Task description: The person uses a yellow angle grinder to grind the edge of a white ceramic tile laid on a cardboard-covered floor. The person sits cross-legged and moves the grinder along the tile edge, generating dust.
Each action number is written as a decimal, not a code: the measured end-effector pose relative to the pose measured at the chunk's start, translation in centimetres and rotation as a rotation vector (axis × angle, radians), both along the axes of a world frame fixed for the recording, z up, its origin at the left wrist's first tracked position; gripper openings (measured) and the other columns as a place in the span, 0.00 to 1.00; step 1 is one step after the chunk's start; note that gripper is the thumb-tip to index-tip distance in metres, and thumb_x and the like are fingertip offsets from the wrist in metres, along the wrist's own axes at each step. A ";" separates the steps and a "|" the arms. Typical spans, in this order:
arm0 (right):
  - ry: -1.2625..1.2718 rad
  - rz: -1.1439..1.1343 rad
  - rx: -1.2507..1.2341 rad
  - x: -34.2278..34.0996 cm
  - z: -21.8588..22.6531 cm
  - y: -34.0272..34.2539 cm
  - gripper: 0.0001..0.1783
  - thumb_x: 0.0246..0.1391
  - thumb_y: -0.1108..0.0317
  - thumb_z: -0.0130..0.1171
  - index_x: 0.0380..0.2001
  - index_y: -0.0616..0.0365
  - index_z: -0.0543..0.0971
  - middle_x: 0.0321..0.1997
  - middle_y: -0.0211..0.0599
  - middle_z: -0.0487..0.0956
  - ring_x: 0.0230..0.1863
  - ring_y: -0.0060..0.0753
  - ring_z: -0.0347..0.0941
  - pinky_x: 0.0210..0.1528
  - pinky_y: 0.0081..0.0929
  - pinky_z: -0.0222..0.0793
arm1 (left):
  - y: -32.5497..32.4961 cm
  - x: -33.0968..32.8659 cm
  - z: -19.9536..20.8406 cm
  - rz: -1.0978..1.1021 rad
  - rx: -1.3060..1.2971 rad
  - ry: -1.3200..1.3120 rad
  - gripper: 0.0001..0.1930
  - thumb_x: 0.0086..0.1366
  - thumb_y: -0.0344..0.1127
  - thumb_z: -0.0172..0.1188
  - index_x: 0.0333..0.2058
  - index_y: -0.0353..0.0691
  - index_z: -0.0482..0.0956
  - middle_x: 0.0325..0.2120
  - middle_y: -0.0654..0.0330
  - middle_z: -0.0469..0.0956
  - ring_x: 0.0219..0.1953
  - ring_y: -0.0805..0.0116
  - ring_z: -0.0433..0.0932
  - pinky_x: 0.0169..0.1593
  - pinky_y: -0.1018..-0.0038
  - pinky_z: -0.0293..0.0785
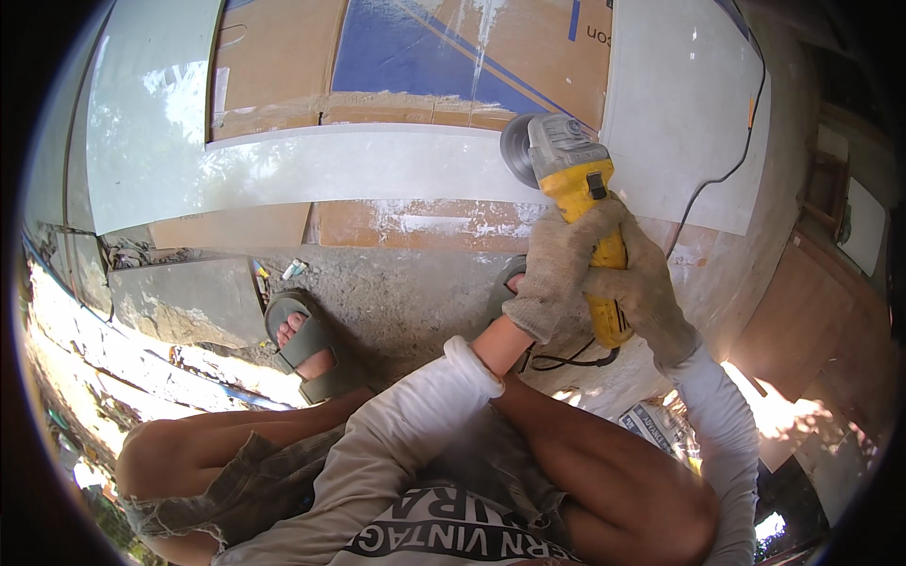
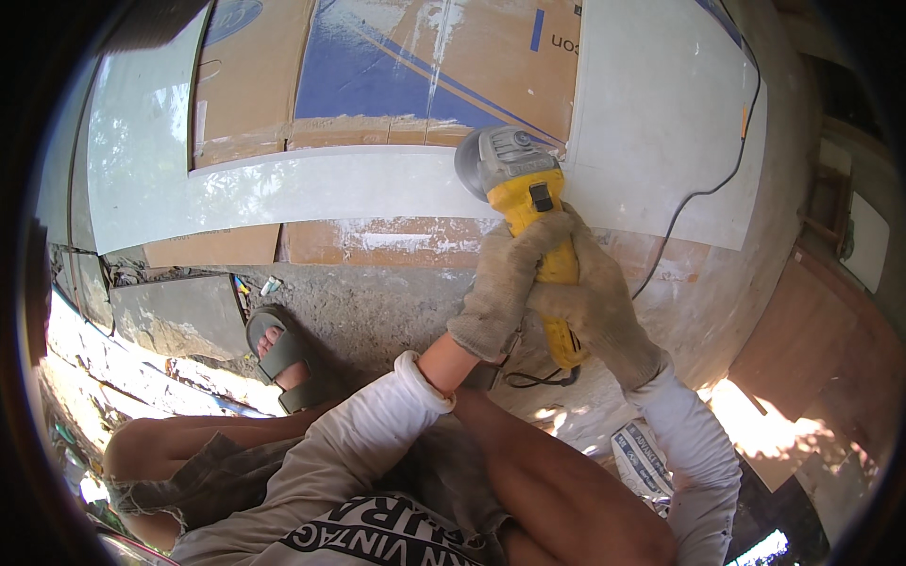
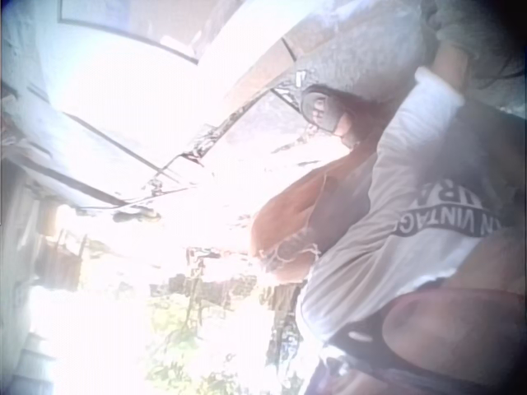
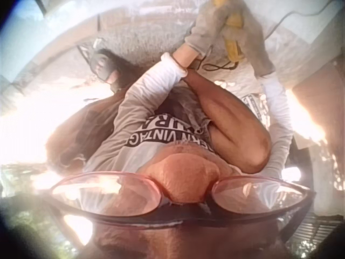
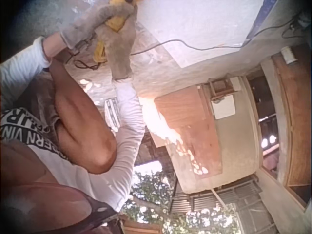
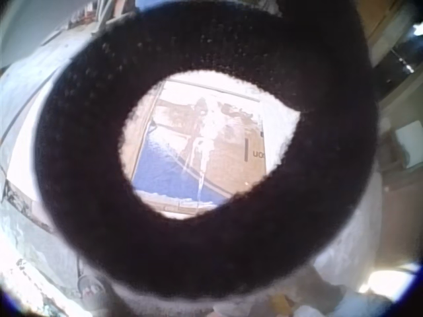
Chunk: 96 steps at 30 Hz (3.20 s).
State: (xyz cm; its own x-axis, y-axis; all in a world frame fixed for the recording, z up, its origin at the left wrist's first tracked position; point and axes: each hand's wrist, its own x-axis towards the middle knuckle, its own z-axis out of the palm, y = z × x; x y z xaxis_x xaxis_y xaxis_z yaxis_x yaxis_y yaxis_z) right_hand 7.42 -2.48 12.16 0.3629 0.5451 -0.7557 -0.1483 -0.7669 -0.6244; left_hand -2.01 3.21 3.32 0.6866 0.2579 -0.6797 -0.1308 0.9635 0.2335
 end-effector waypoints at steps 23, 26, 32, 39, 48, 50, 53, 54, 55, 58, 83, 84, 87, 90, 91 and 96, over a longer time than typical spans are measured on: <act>0.000 -0.014 -0.059 1.2 0.0 -1.2 0.50 0.48 0.74 0.65 0.77 0.60 0.61 0.58 0.37 0.77 0.57 0.31 0.77 0.60 0.30 0.75 | -1.6 1.6 -1.1 -0.065 0.000 0.036 0.18 0.70 0.40 0.71 0.50 0.34 0.80 0.41 0.56 0.85 0.41 0.65 0.86 0.44 0.68 0.85; 0.000 -0.023 -0.066 1.4 -0.1 -1.4 0.51 0.48 0.74 0.65 0.77 0.60 0.61 0.58 0.37 0.77 0.57 0.31 0.78 0.59 0.30 0.76 | -1.7 1.8 -1.1 -0.065 0.008 0.023 0.20 0.70 0.41 0.70 0.51 0.33 0.80 0.41 0.56 0.84 0.41 0.66 0.86 0.44 0.70 0.85; 0.006 -0.055 -0.071 1.6 -0.2 -1.9 0.52 0.48 0.74 0.66 0.78 0.62 0.59 0.58 0.38 0.77 0.57 0.31 0.78 0.60 0.30 0.76 | -2.0 2.2 -1.3 -0.075 0.002 0.009 0.21 0.70 0.41 0.70 0.52 0.32 0.79 0.41 0.54 0.84 0.41 0.65 0.86 0.44 0.70 0.85; 0.000 -0.064 -0.051 1.8 -0.3 -2.2 0.51 0.48 0.74 0.67 0.77 0.62 0.60 0.57 0.37 0.78 0.55 0.29 0.79 0.57 0.29 0.78 | -2.2 2.4 -1.7 -0.126 0.006 0.011 0.22 0.70 0.43 0.69 0.53 0.31 0.78 0.42 0.53 0.84 0.42 0.65 0.87 0.45 0.70 0.86; -0.049 -0.068 -0.053 1.4 0.1 -1.9 0.34 0.49 0.70 0.65 0.63 0.56 0.74 0.47 0.30 0.79 0.46 0.25 0.78 0.50 0.28 0.77 | -2.4 2.6 -1.8 -0.121 0.024 -0.021 0.23 0.71 0.45 0.69 0.53 0.31 0.78 0.42 0.53 0.84 0.43 0.65 0.86 0.45 0.70 0.85; -0.070 -0.060 -0.058 1.4 0.2 -1.9 0.34 0.48 0.70 0.65 0.62 0.55 0.74 0.46 0.29 0.78 0.45 0.25 0.78 0.50 0.27 0.76 | -2.5 2.7 -1.8 -0.112 0.011 -0.019 0.23 0.71 0.45 0.70 0.53 0.31 0.78 0.42 0.53 0.84 0.42 0.65 0.87 0.45 0.70 0.85; -0.078 -0.054 -0.067 1.5 0.3 -2.0 0.34 0.47 0.70 0.65 0.61 0.55 0.74 0.45 0.29 0.78 0.44 0.25 0.78 0.49 0.27 0.76 | -2.6 2.8 -1.8 -0.112 -0.001 -0.018 0.23 0.71 0.45 0.70 0.53 0.31 0.78 0.42 0.53 0.84 0.42 0.65 0.87 0.45 0.70 0.85; -0.070 -0.057 -0.074 1.5 0.4 -2.0 0.34 0.47 0.70 0.65 0.61 0.55 0.75 0.45 0.29 0.78 0.44 0.25 0.77 0.49 0.27 0.76 | -2.6 2.8 -1.8 -0.115 -0.004 -0.018 0.23 0.71 0.45 0.70 0.53 0.31 0.78 0.42 0.53 0.84 0.42 0.65 0.87 0.45 0.70 0.85; -0.064 -0.056 -0.072 1.5 0.4 -2.0 0.34 0.47 0.69 0.65 0.61 0.55 0.75 0.45 0.29 0.78 0.44 0.24 0.77 0.49 0.27 0.76 | -2.6 2.8 -1.8 -0.114 -0.005 -0.019 0.23 0.71 0.45 0.70 0.53 0.31 0.79 0.42 0.53 0.84 0.42 0.65 0.87 0.45 0.70 0.85; -0.085 -0.055 -0.076 1.4 0.2 -2.0 0.35 0.46 0.67 0.65 0.62 0.55 0.74 0.45 0.30 0.78 0.45 0.25 0.78 0.50 0.27 0.76 | -2.7 2.7 -1.7 -0.114 -0.007 -0.018 0.23 0.71 0.45 0.70 0.53 0.31 0.79 0.42 0.53 0.84 0.42 0.66 0.86 0.45 0.70 0.85; -0.038 -0.021 0.011 0.7 0.3 -1.4 0.47 0.49 0.66 0.69 0.73 0.61 0.67 0.55 0.35 0.79 0.55 0.29 0.78 0.58 0.29 0.76 | -1.3 1.2 0.3 -0.034 0.027 0.041 0.19 0.70 0.42 0.69 0.51 0.34 0.80 0.41 0.57 0.84 0.42 0.68 0.85 0.46 0.70 0.83; -0.032 -0.020 0.008 0.5 0.2 -1.2 0.49 0.49 0.66 0.70 0.75 0.61 0.65 0.56 0.36 0.79 0.56 0.30 0.77 0.59 0.29 0.76 | -1.1 1.2 0.2 -0.025 0.041 0.048 0.20 0.70 0.42 0.69 0.52 0.33 0.80 0.41 0.56 0.84 0.42 0.68 0.85 0.46 0.71 0.83; -0.017 0.000 -0.008 0.3 0.2 -0.6 0.52 0.48 0.64 0.70 0.77 0.61 0.63 0.58 0.36 0.78 0.57 0.30 0.77 0.60 0.30 0.75 | -0.8 0.7 -0.1 -0.036 0.068 0.031 0.20 0.70 0.43 0.69 0.51 0.34 0.80 0.40 0.56 0.84 0.42 0.68 0.85 0.46 0.71 0.83; -0.004 0.010 -0.017 0.3 0.4 -0.4 0.50 0.48 0.70 0.67 0.76 0.60 0.62 0.58 0.36 0.77 0.58 0.31 0.77 0.61 0.30 0.75 | -0.8 0.4 -0.3 -0.039 0.085 0.016 0.20 0.70 0.43 0.69 0.52 0.34 0.80 0.41 0.56 0.84 0.41 0.68 0.85 0.46 0.71 0.83; 0.000 0.011 -0.017 0.4 0.4 -0.3 0.49 0.48 0.74 0.66 0.76 0.60 0.62 0.58 0.37 0.77 0.58 0.31 0.76 0.61 0.31 0.74 | -0.7 0.3 -0.3 -0.041 0.072 0.016 0.19 0.71 0.42 0.68 0.52 0.34 0.80 0.41 0.57 0.84 0.42 0.68 0.85 0.46 0.71 0.83; -0.026 -0.007 -0.035 0.2 0.4 -0.5 0.50 0.48 0.67 0.69 0.75 0.62 0.64 0.56 0.36 0.78 0.56 0.31 0.77 0.59 0.30 0.75 | -0.9 0.7 -0.2 -0.001 0.030 0.017 0.18 0.71 0.40 0.67 0.52 0.35 0.79 0.42 0.58 0.84 0.43 0.67 0.85 0.47 0.70 0.83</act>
